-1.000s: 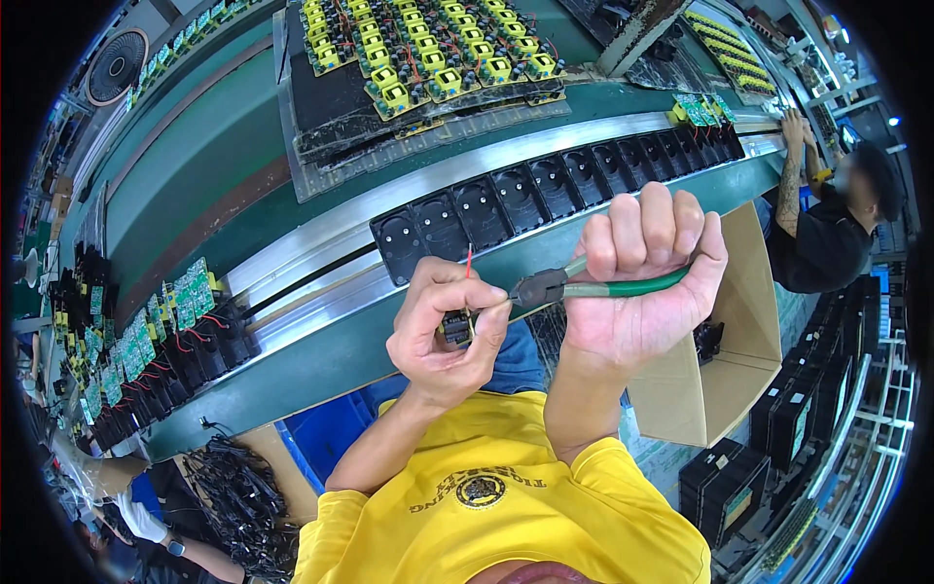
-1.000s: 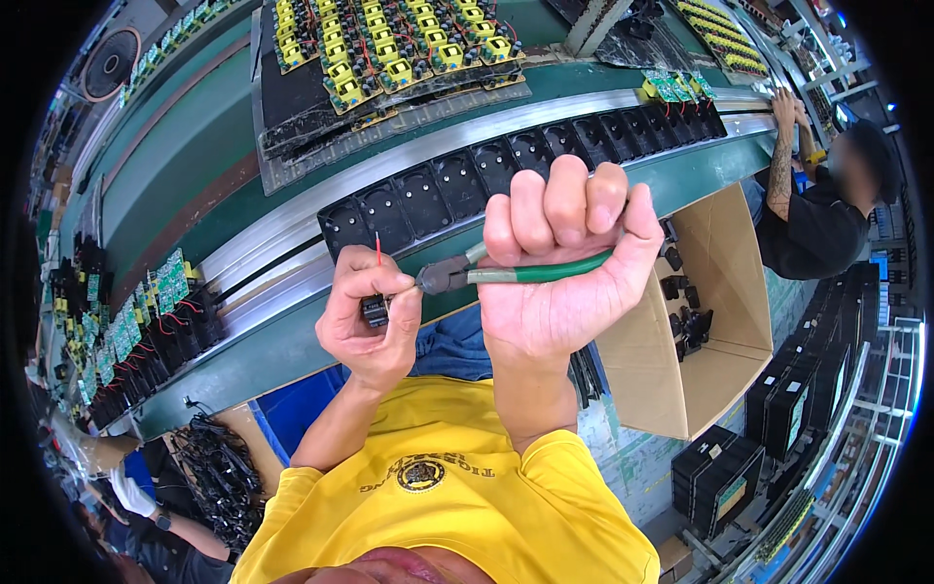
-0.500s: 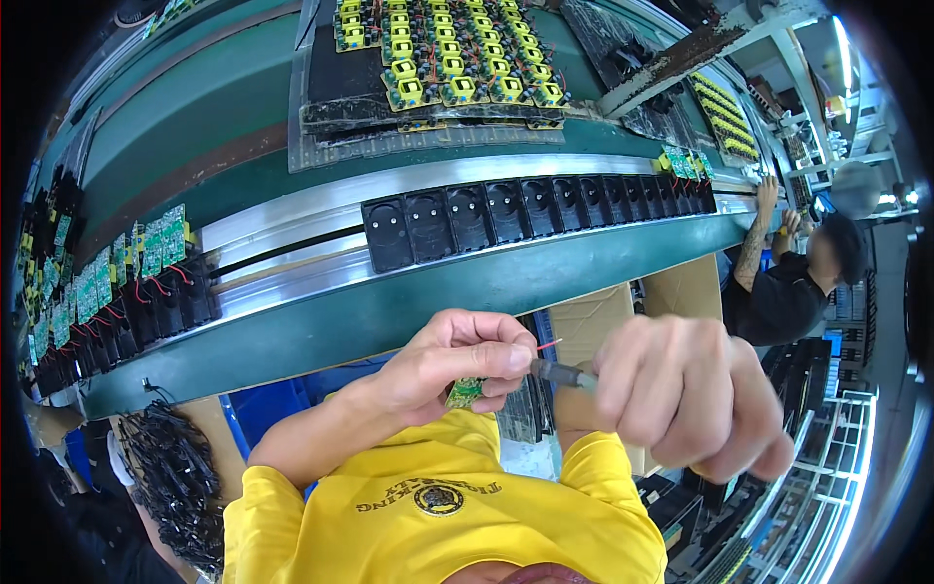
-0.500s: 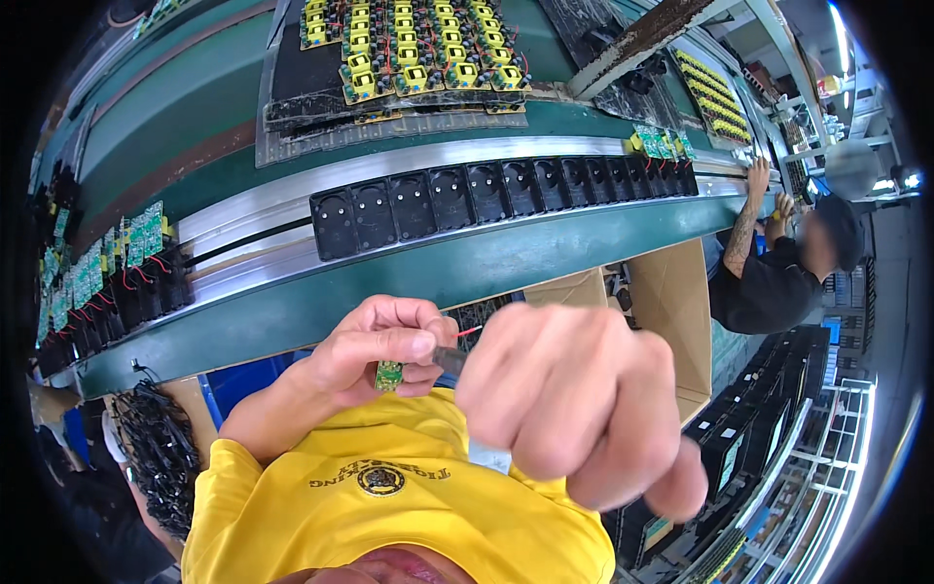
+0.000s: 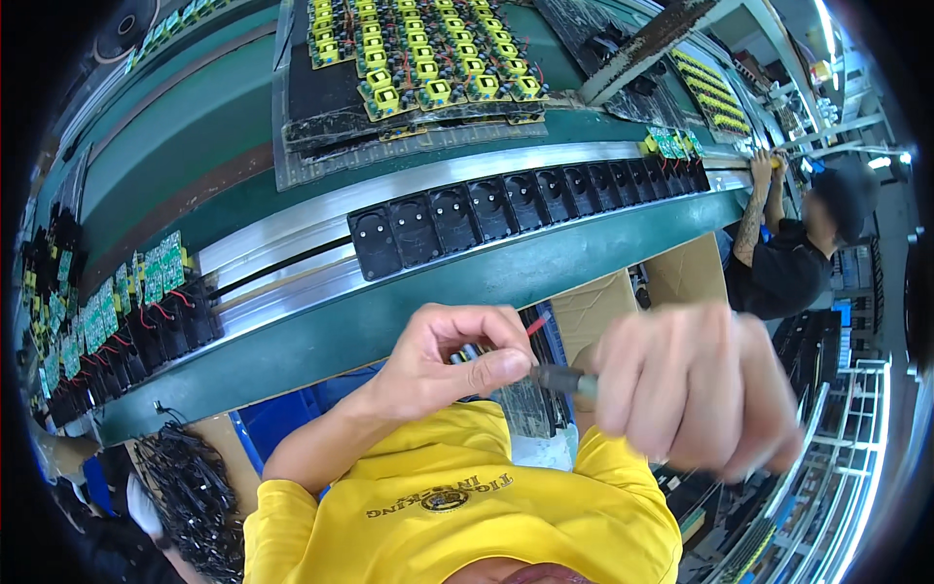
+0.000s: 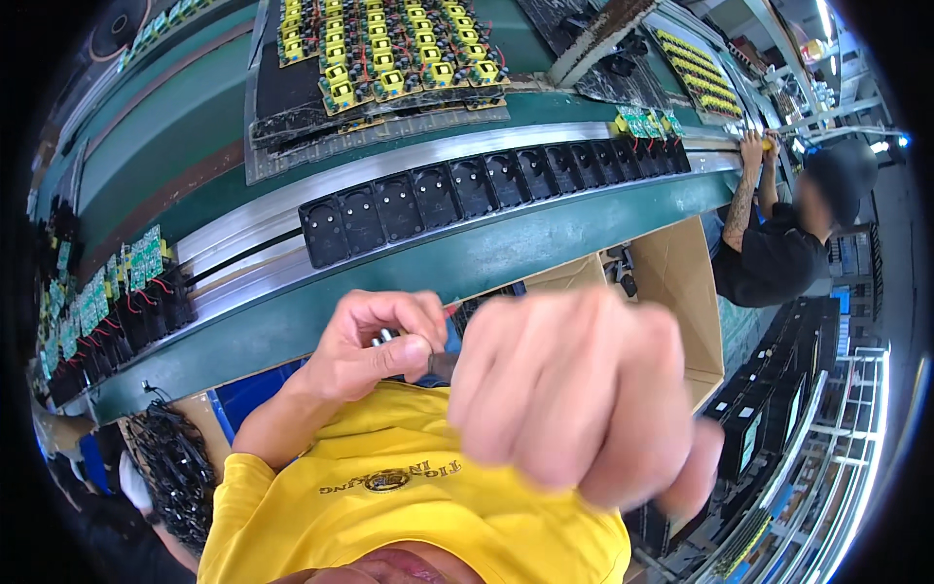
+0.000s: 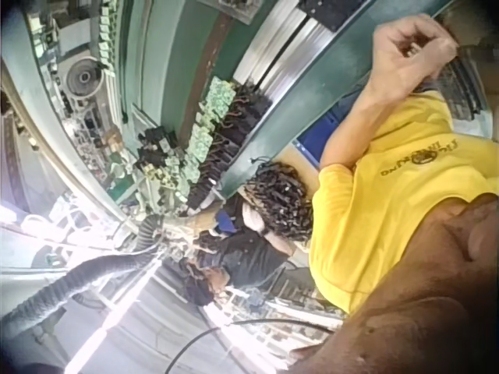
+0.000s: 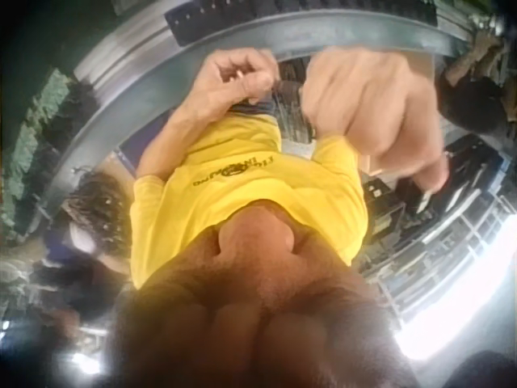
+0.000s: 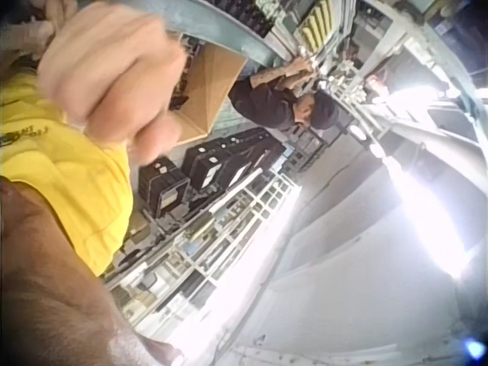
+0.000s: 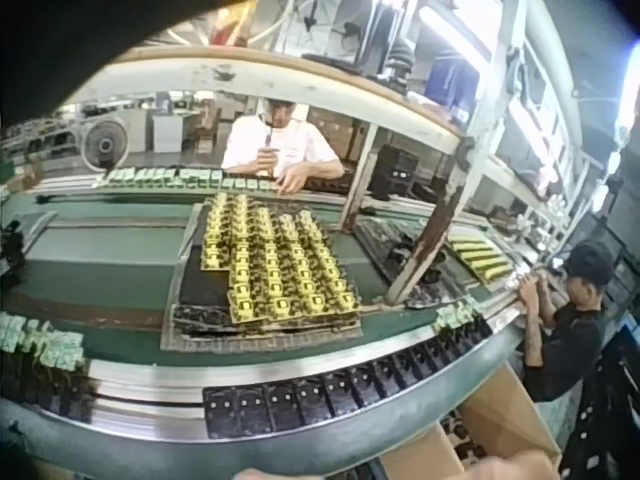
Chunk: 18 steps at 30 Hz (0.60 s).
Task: Assembling small electronic circuit boards into a plastic rack and trimming component leads using pliers on a production line.
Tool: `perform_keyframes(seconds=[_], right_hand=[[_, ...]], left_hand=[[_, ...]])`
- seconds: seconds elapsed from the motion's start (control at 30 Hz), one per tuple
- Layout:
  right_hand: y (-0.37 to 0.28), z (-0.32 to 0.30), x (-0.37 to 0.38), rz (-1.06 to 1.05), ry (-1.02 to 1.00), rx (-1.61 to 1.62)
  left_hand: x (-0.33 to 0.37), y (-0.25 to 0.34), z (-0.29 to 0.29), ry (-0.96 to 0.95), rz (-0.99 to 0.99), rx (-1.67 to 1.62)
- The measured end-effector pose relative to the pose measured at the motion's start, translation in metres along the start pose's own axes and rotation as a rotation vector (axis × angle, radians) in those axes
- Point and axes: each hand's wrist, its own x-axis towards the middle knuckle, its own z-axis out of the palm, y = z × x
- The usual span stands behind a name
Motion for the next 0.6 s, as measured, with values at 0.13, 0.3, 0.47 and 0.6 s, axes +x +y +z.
perform_keyframes(seconds=[0.13, 0.3, 0.47, 0.6], right_hand=[[-0.001, 0.012, -0.021, -0.149, 0.567, -0.172], [0.012, 0.004, -0.070, -0.498, 1.036, -0.047], [0.029, 0.006, -0.077, -0.551, 1.081, 0.097], [0.034, 0.007, -0.072, -0.509, 1.088, 0.095]], left_hand=[[0.009, 0.001, 0.002, 0.098, 0.534, 0.557], [0.000, -0.004, 0.005, 0.388, 0.541, 0.602], [0.001, -0.012, -0.001, 0.409, 0.560, 0.702], [0.001, -0.015, -0.001, 0.406, 0.590, 0.736]])
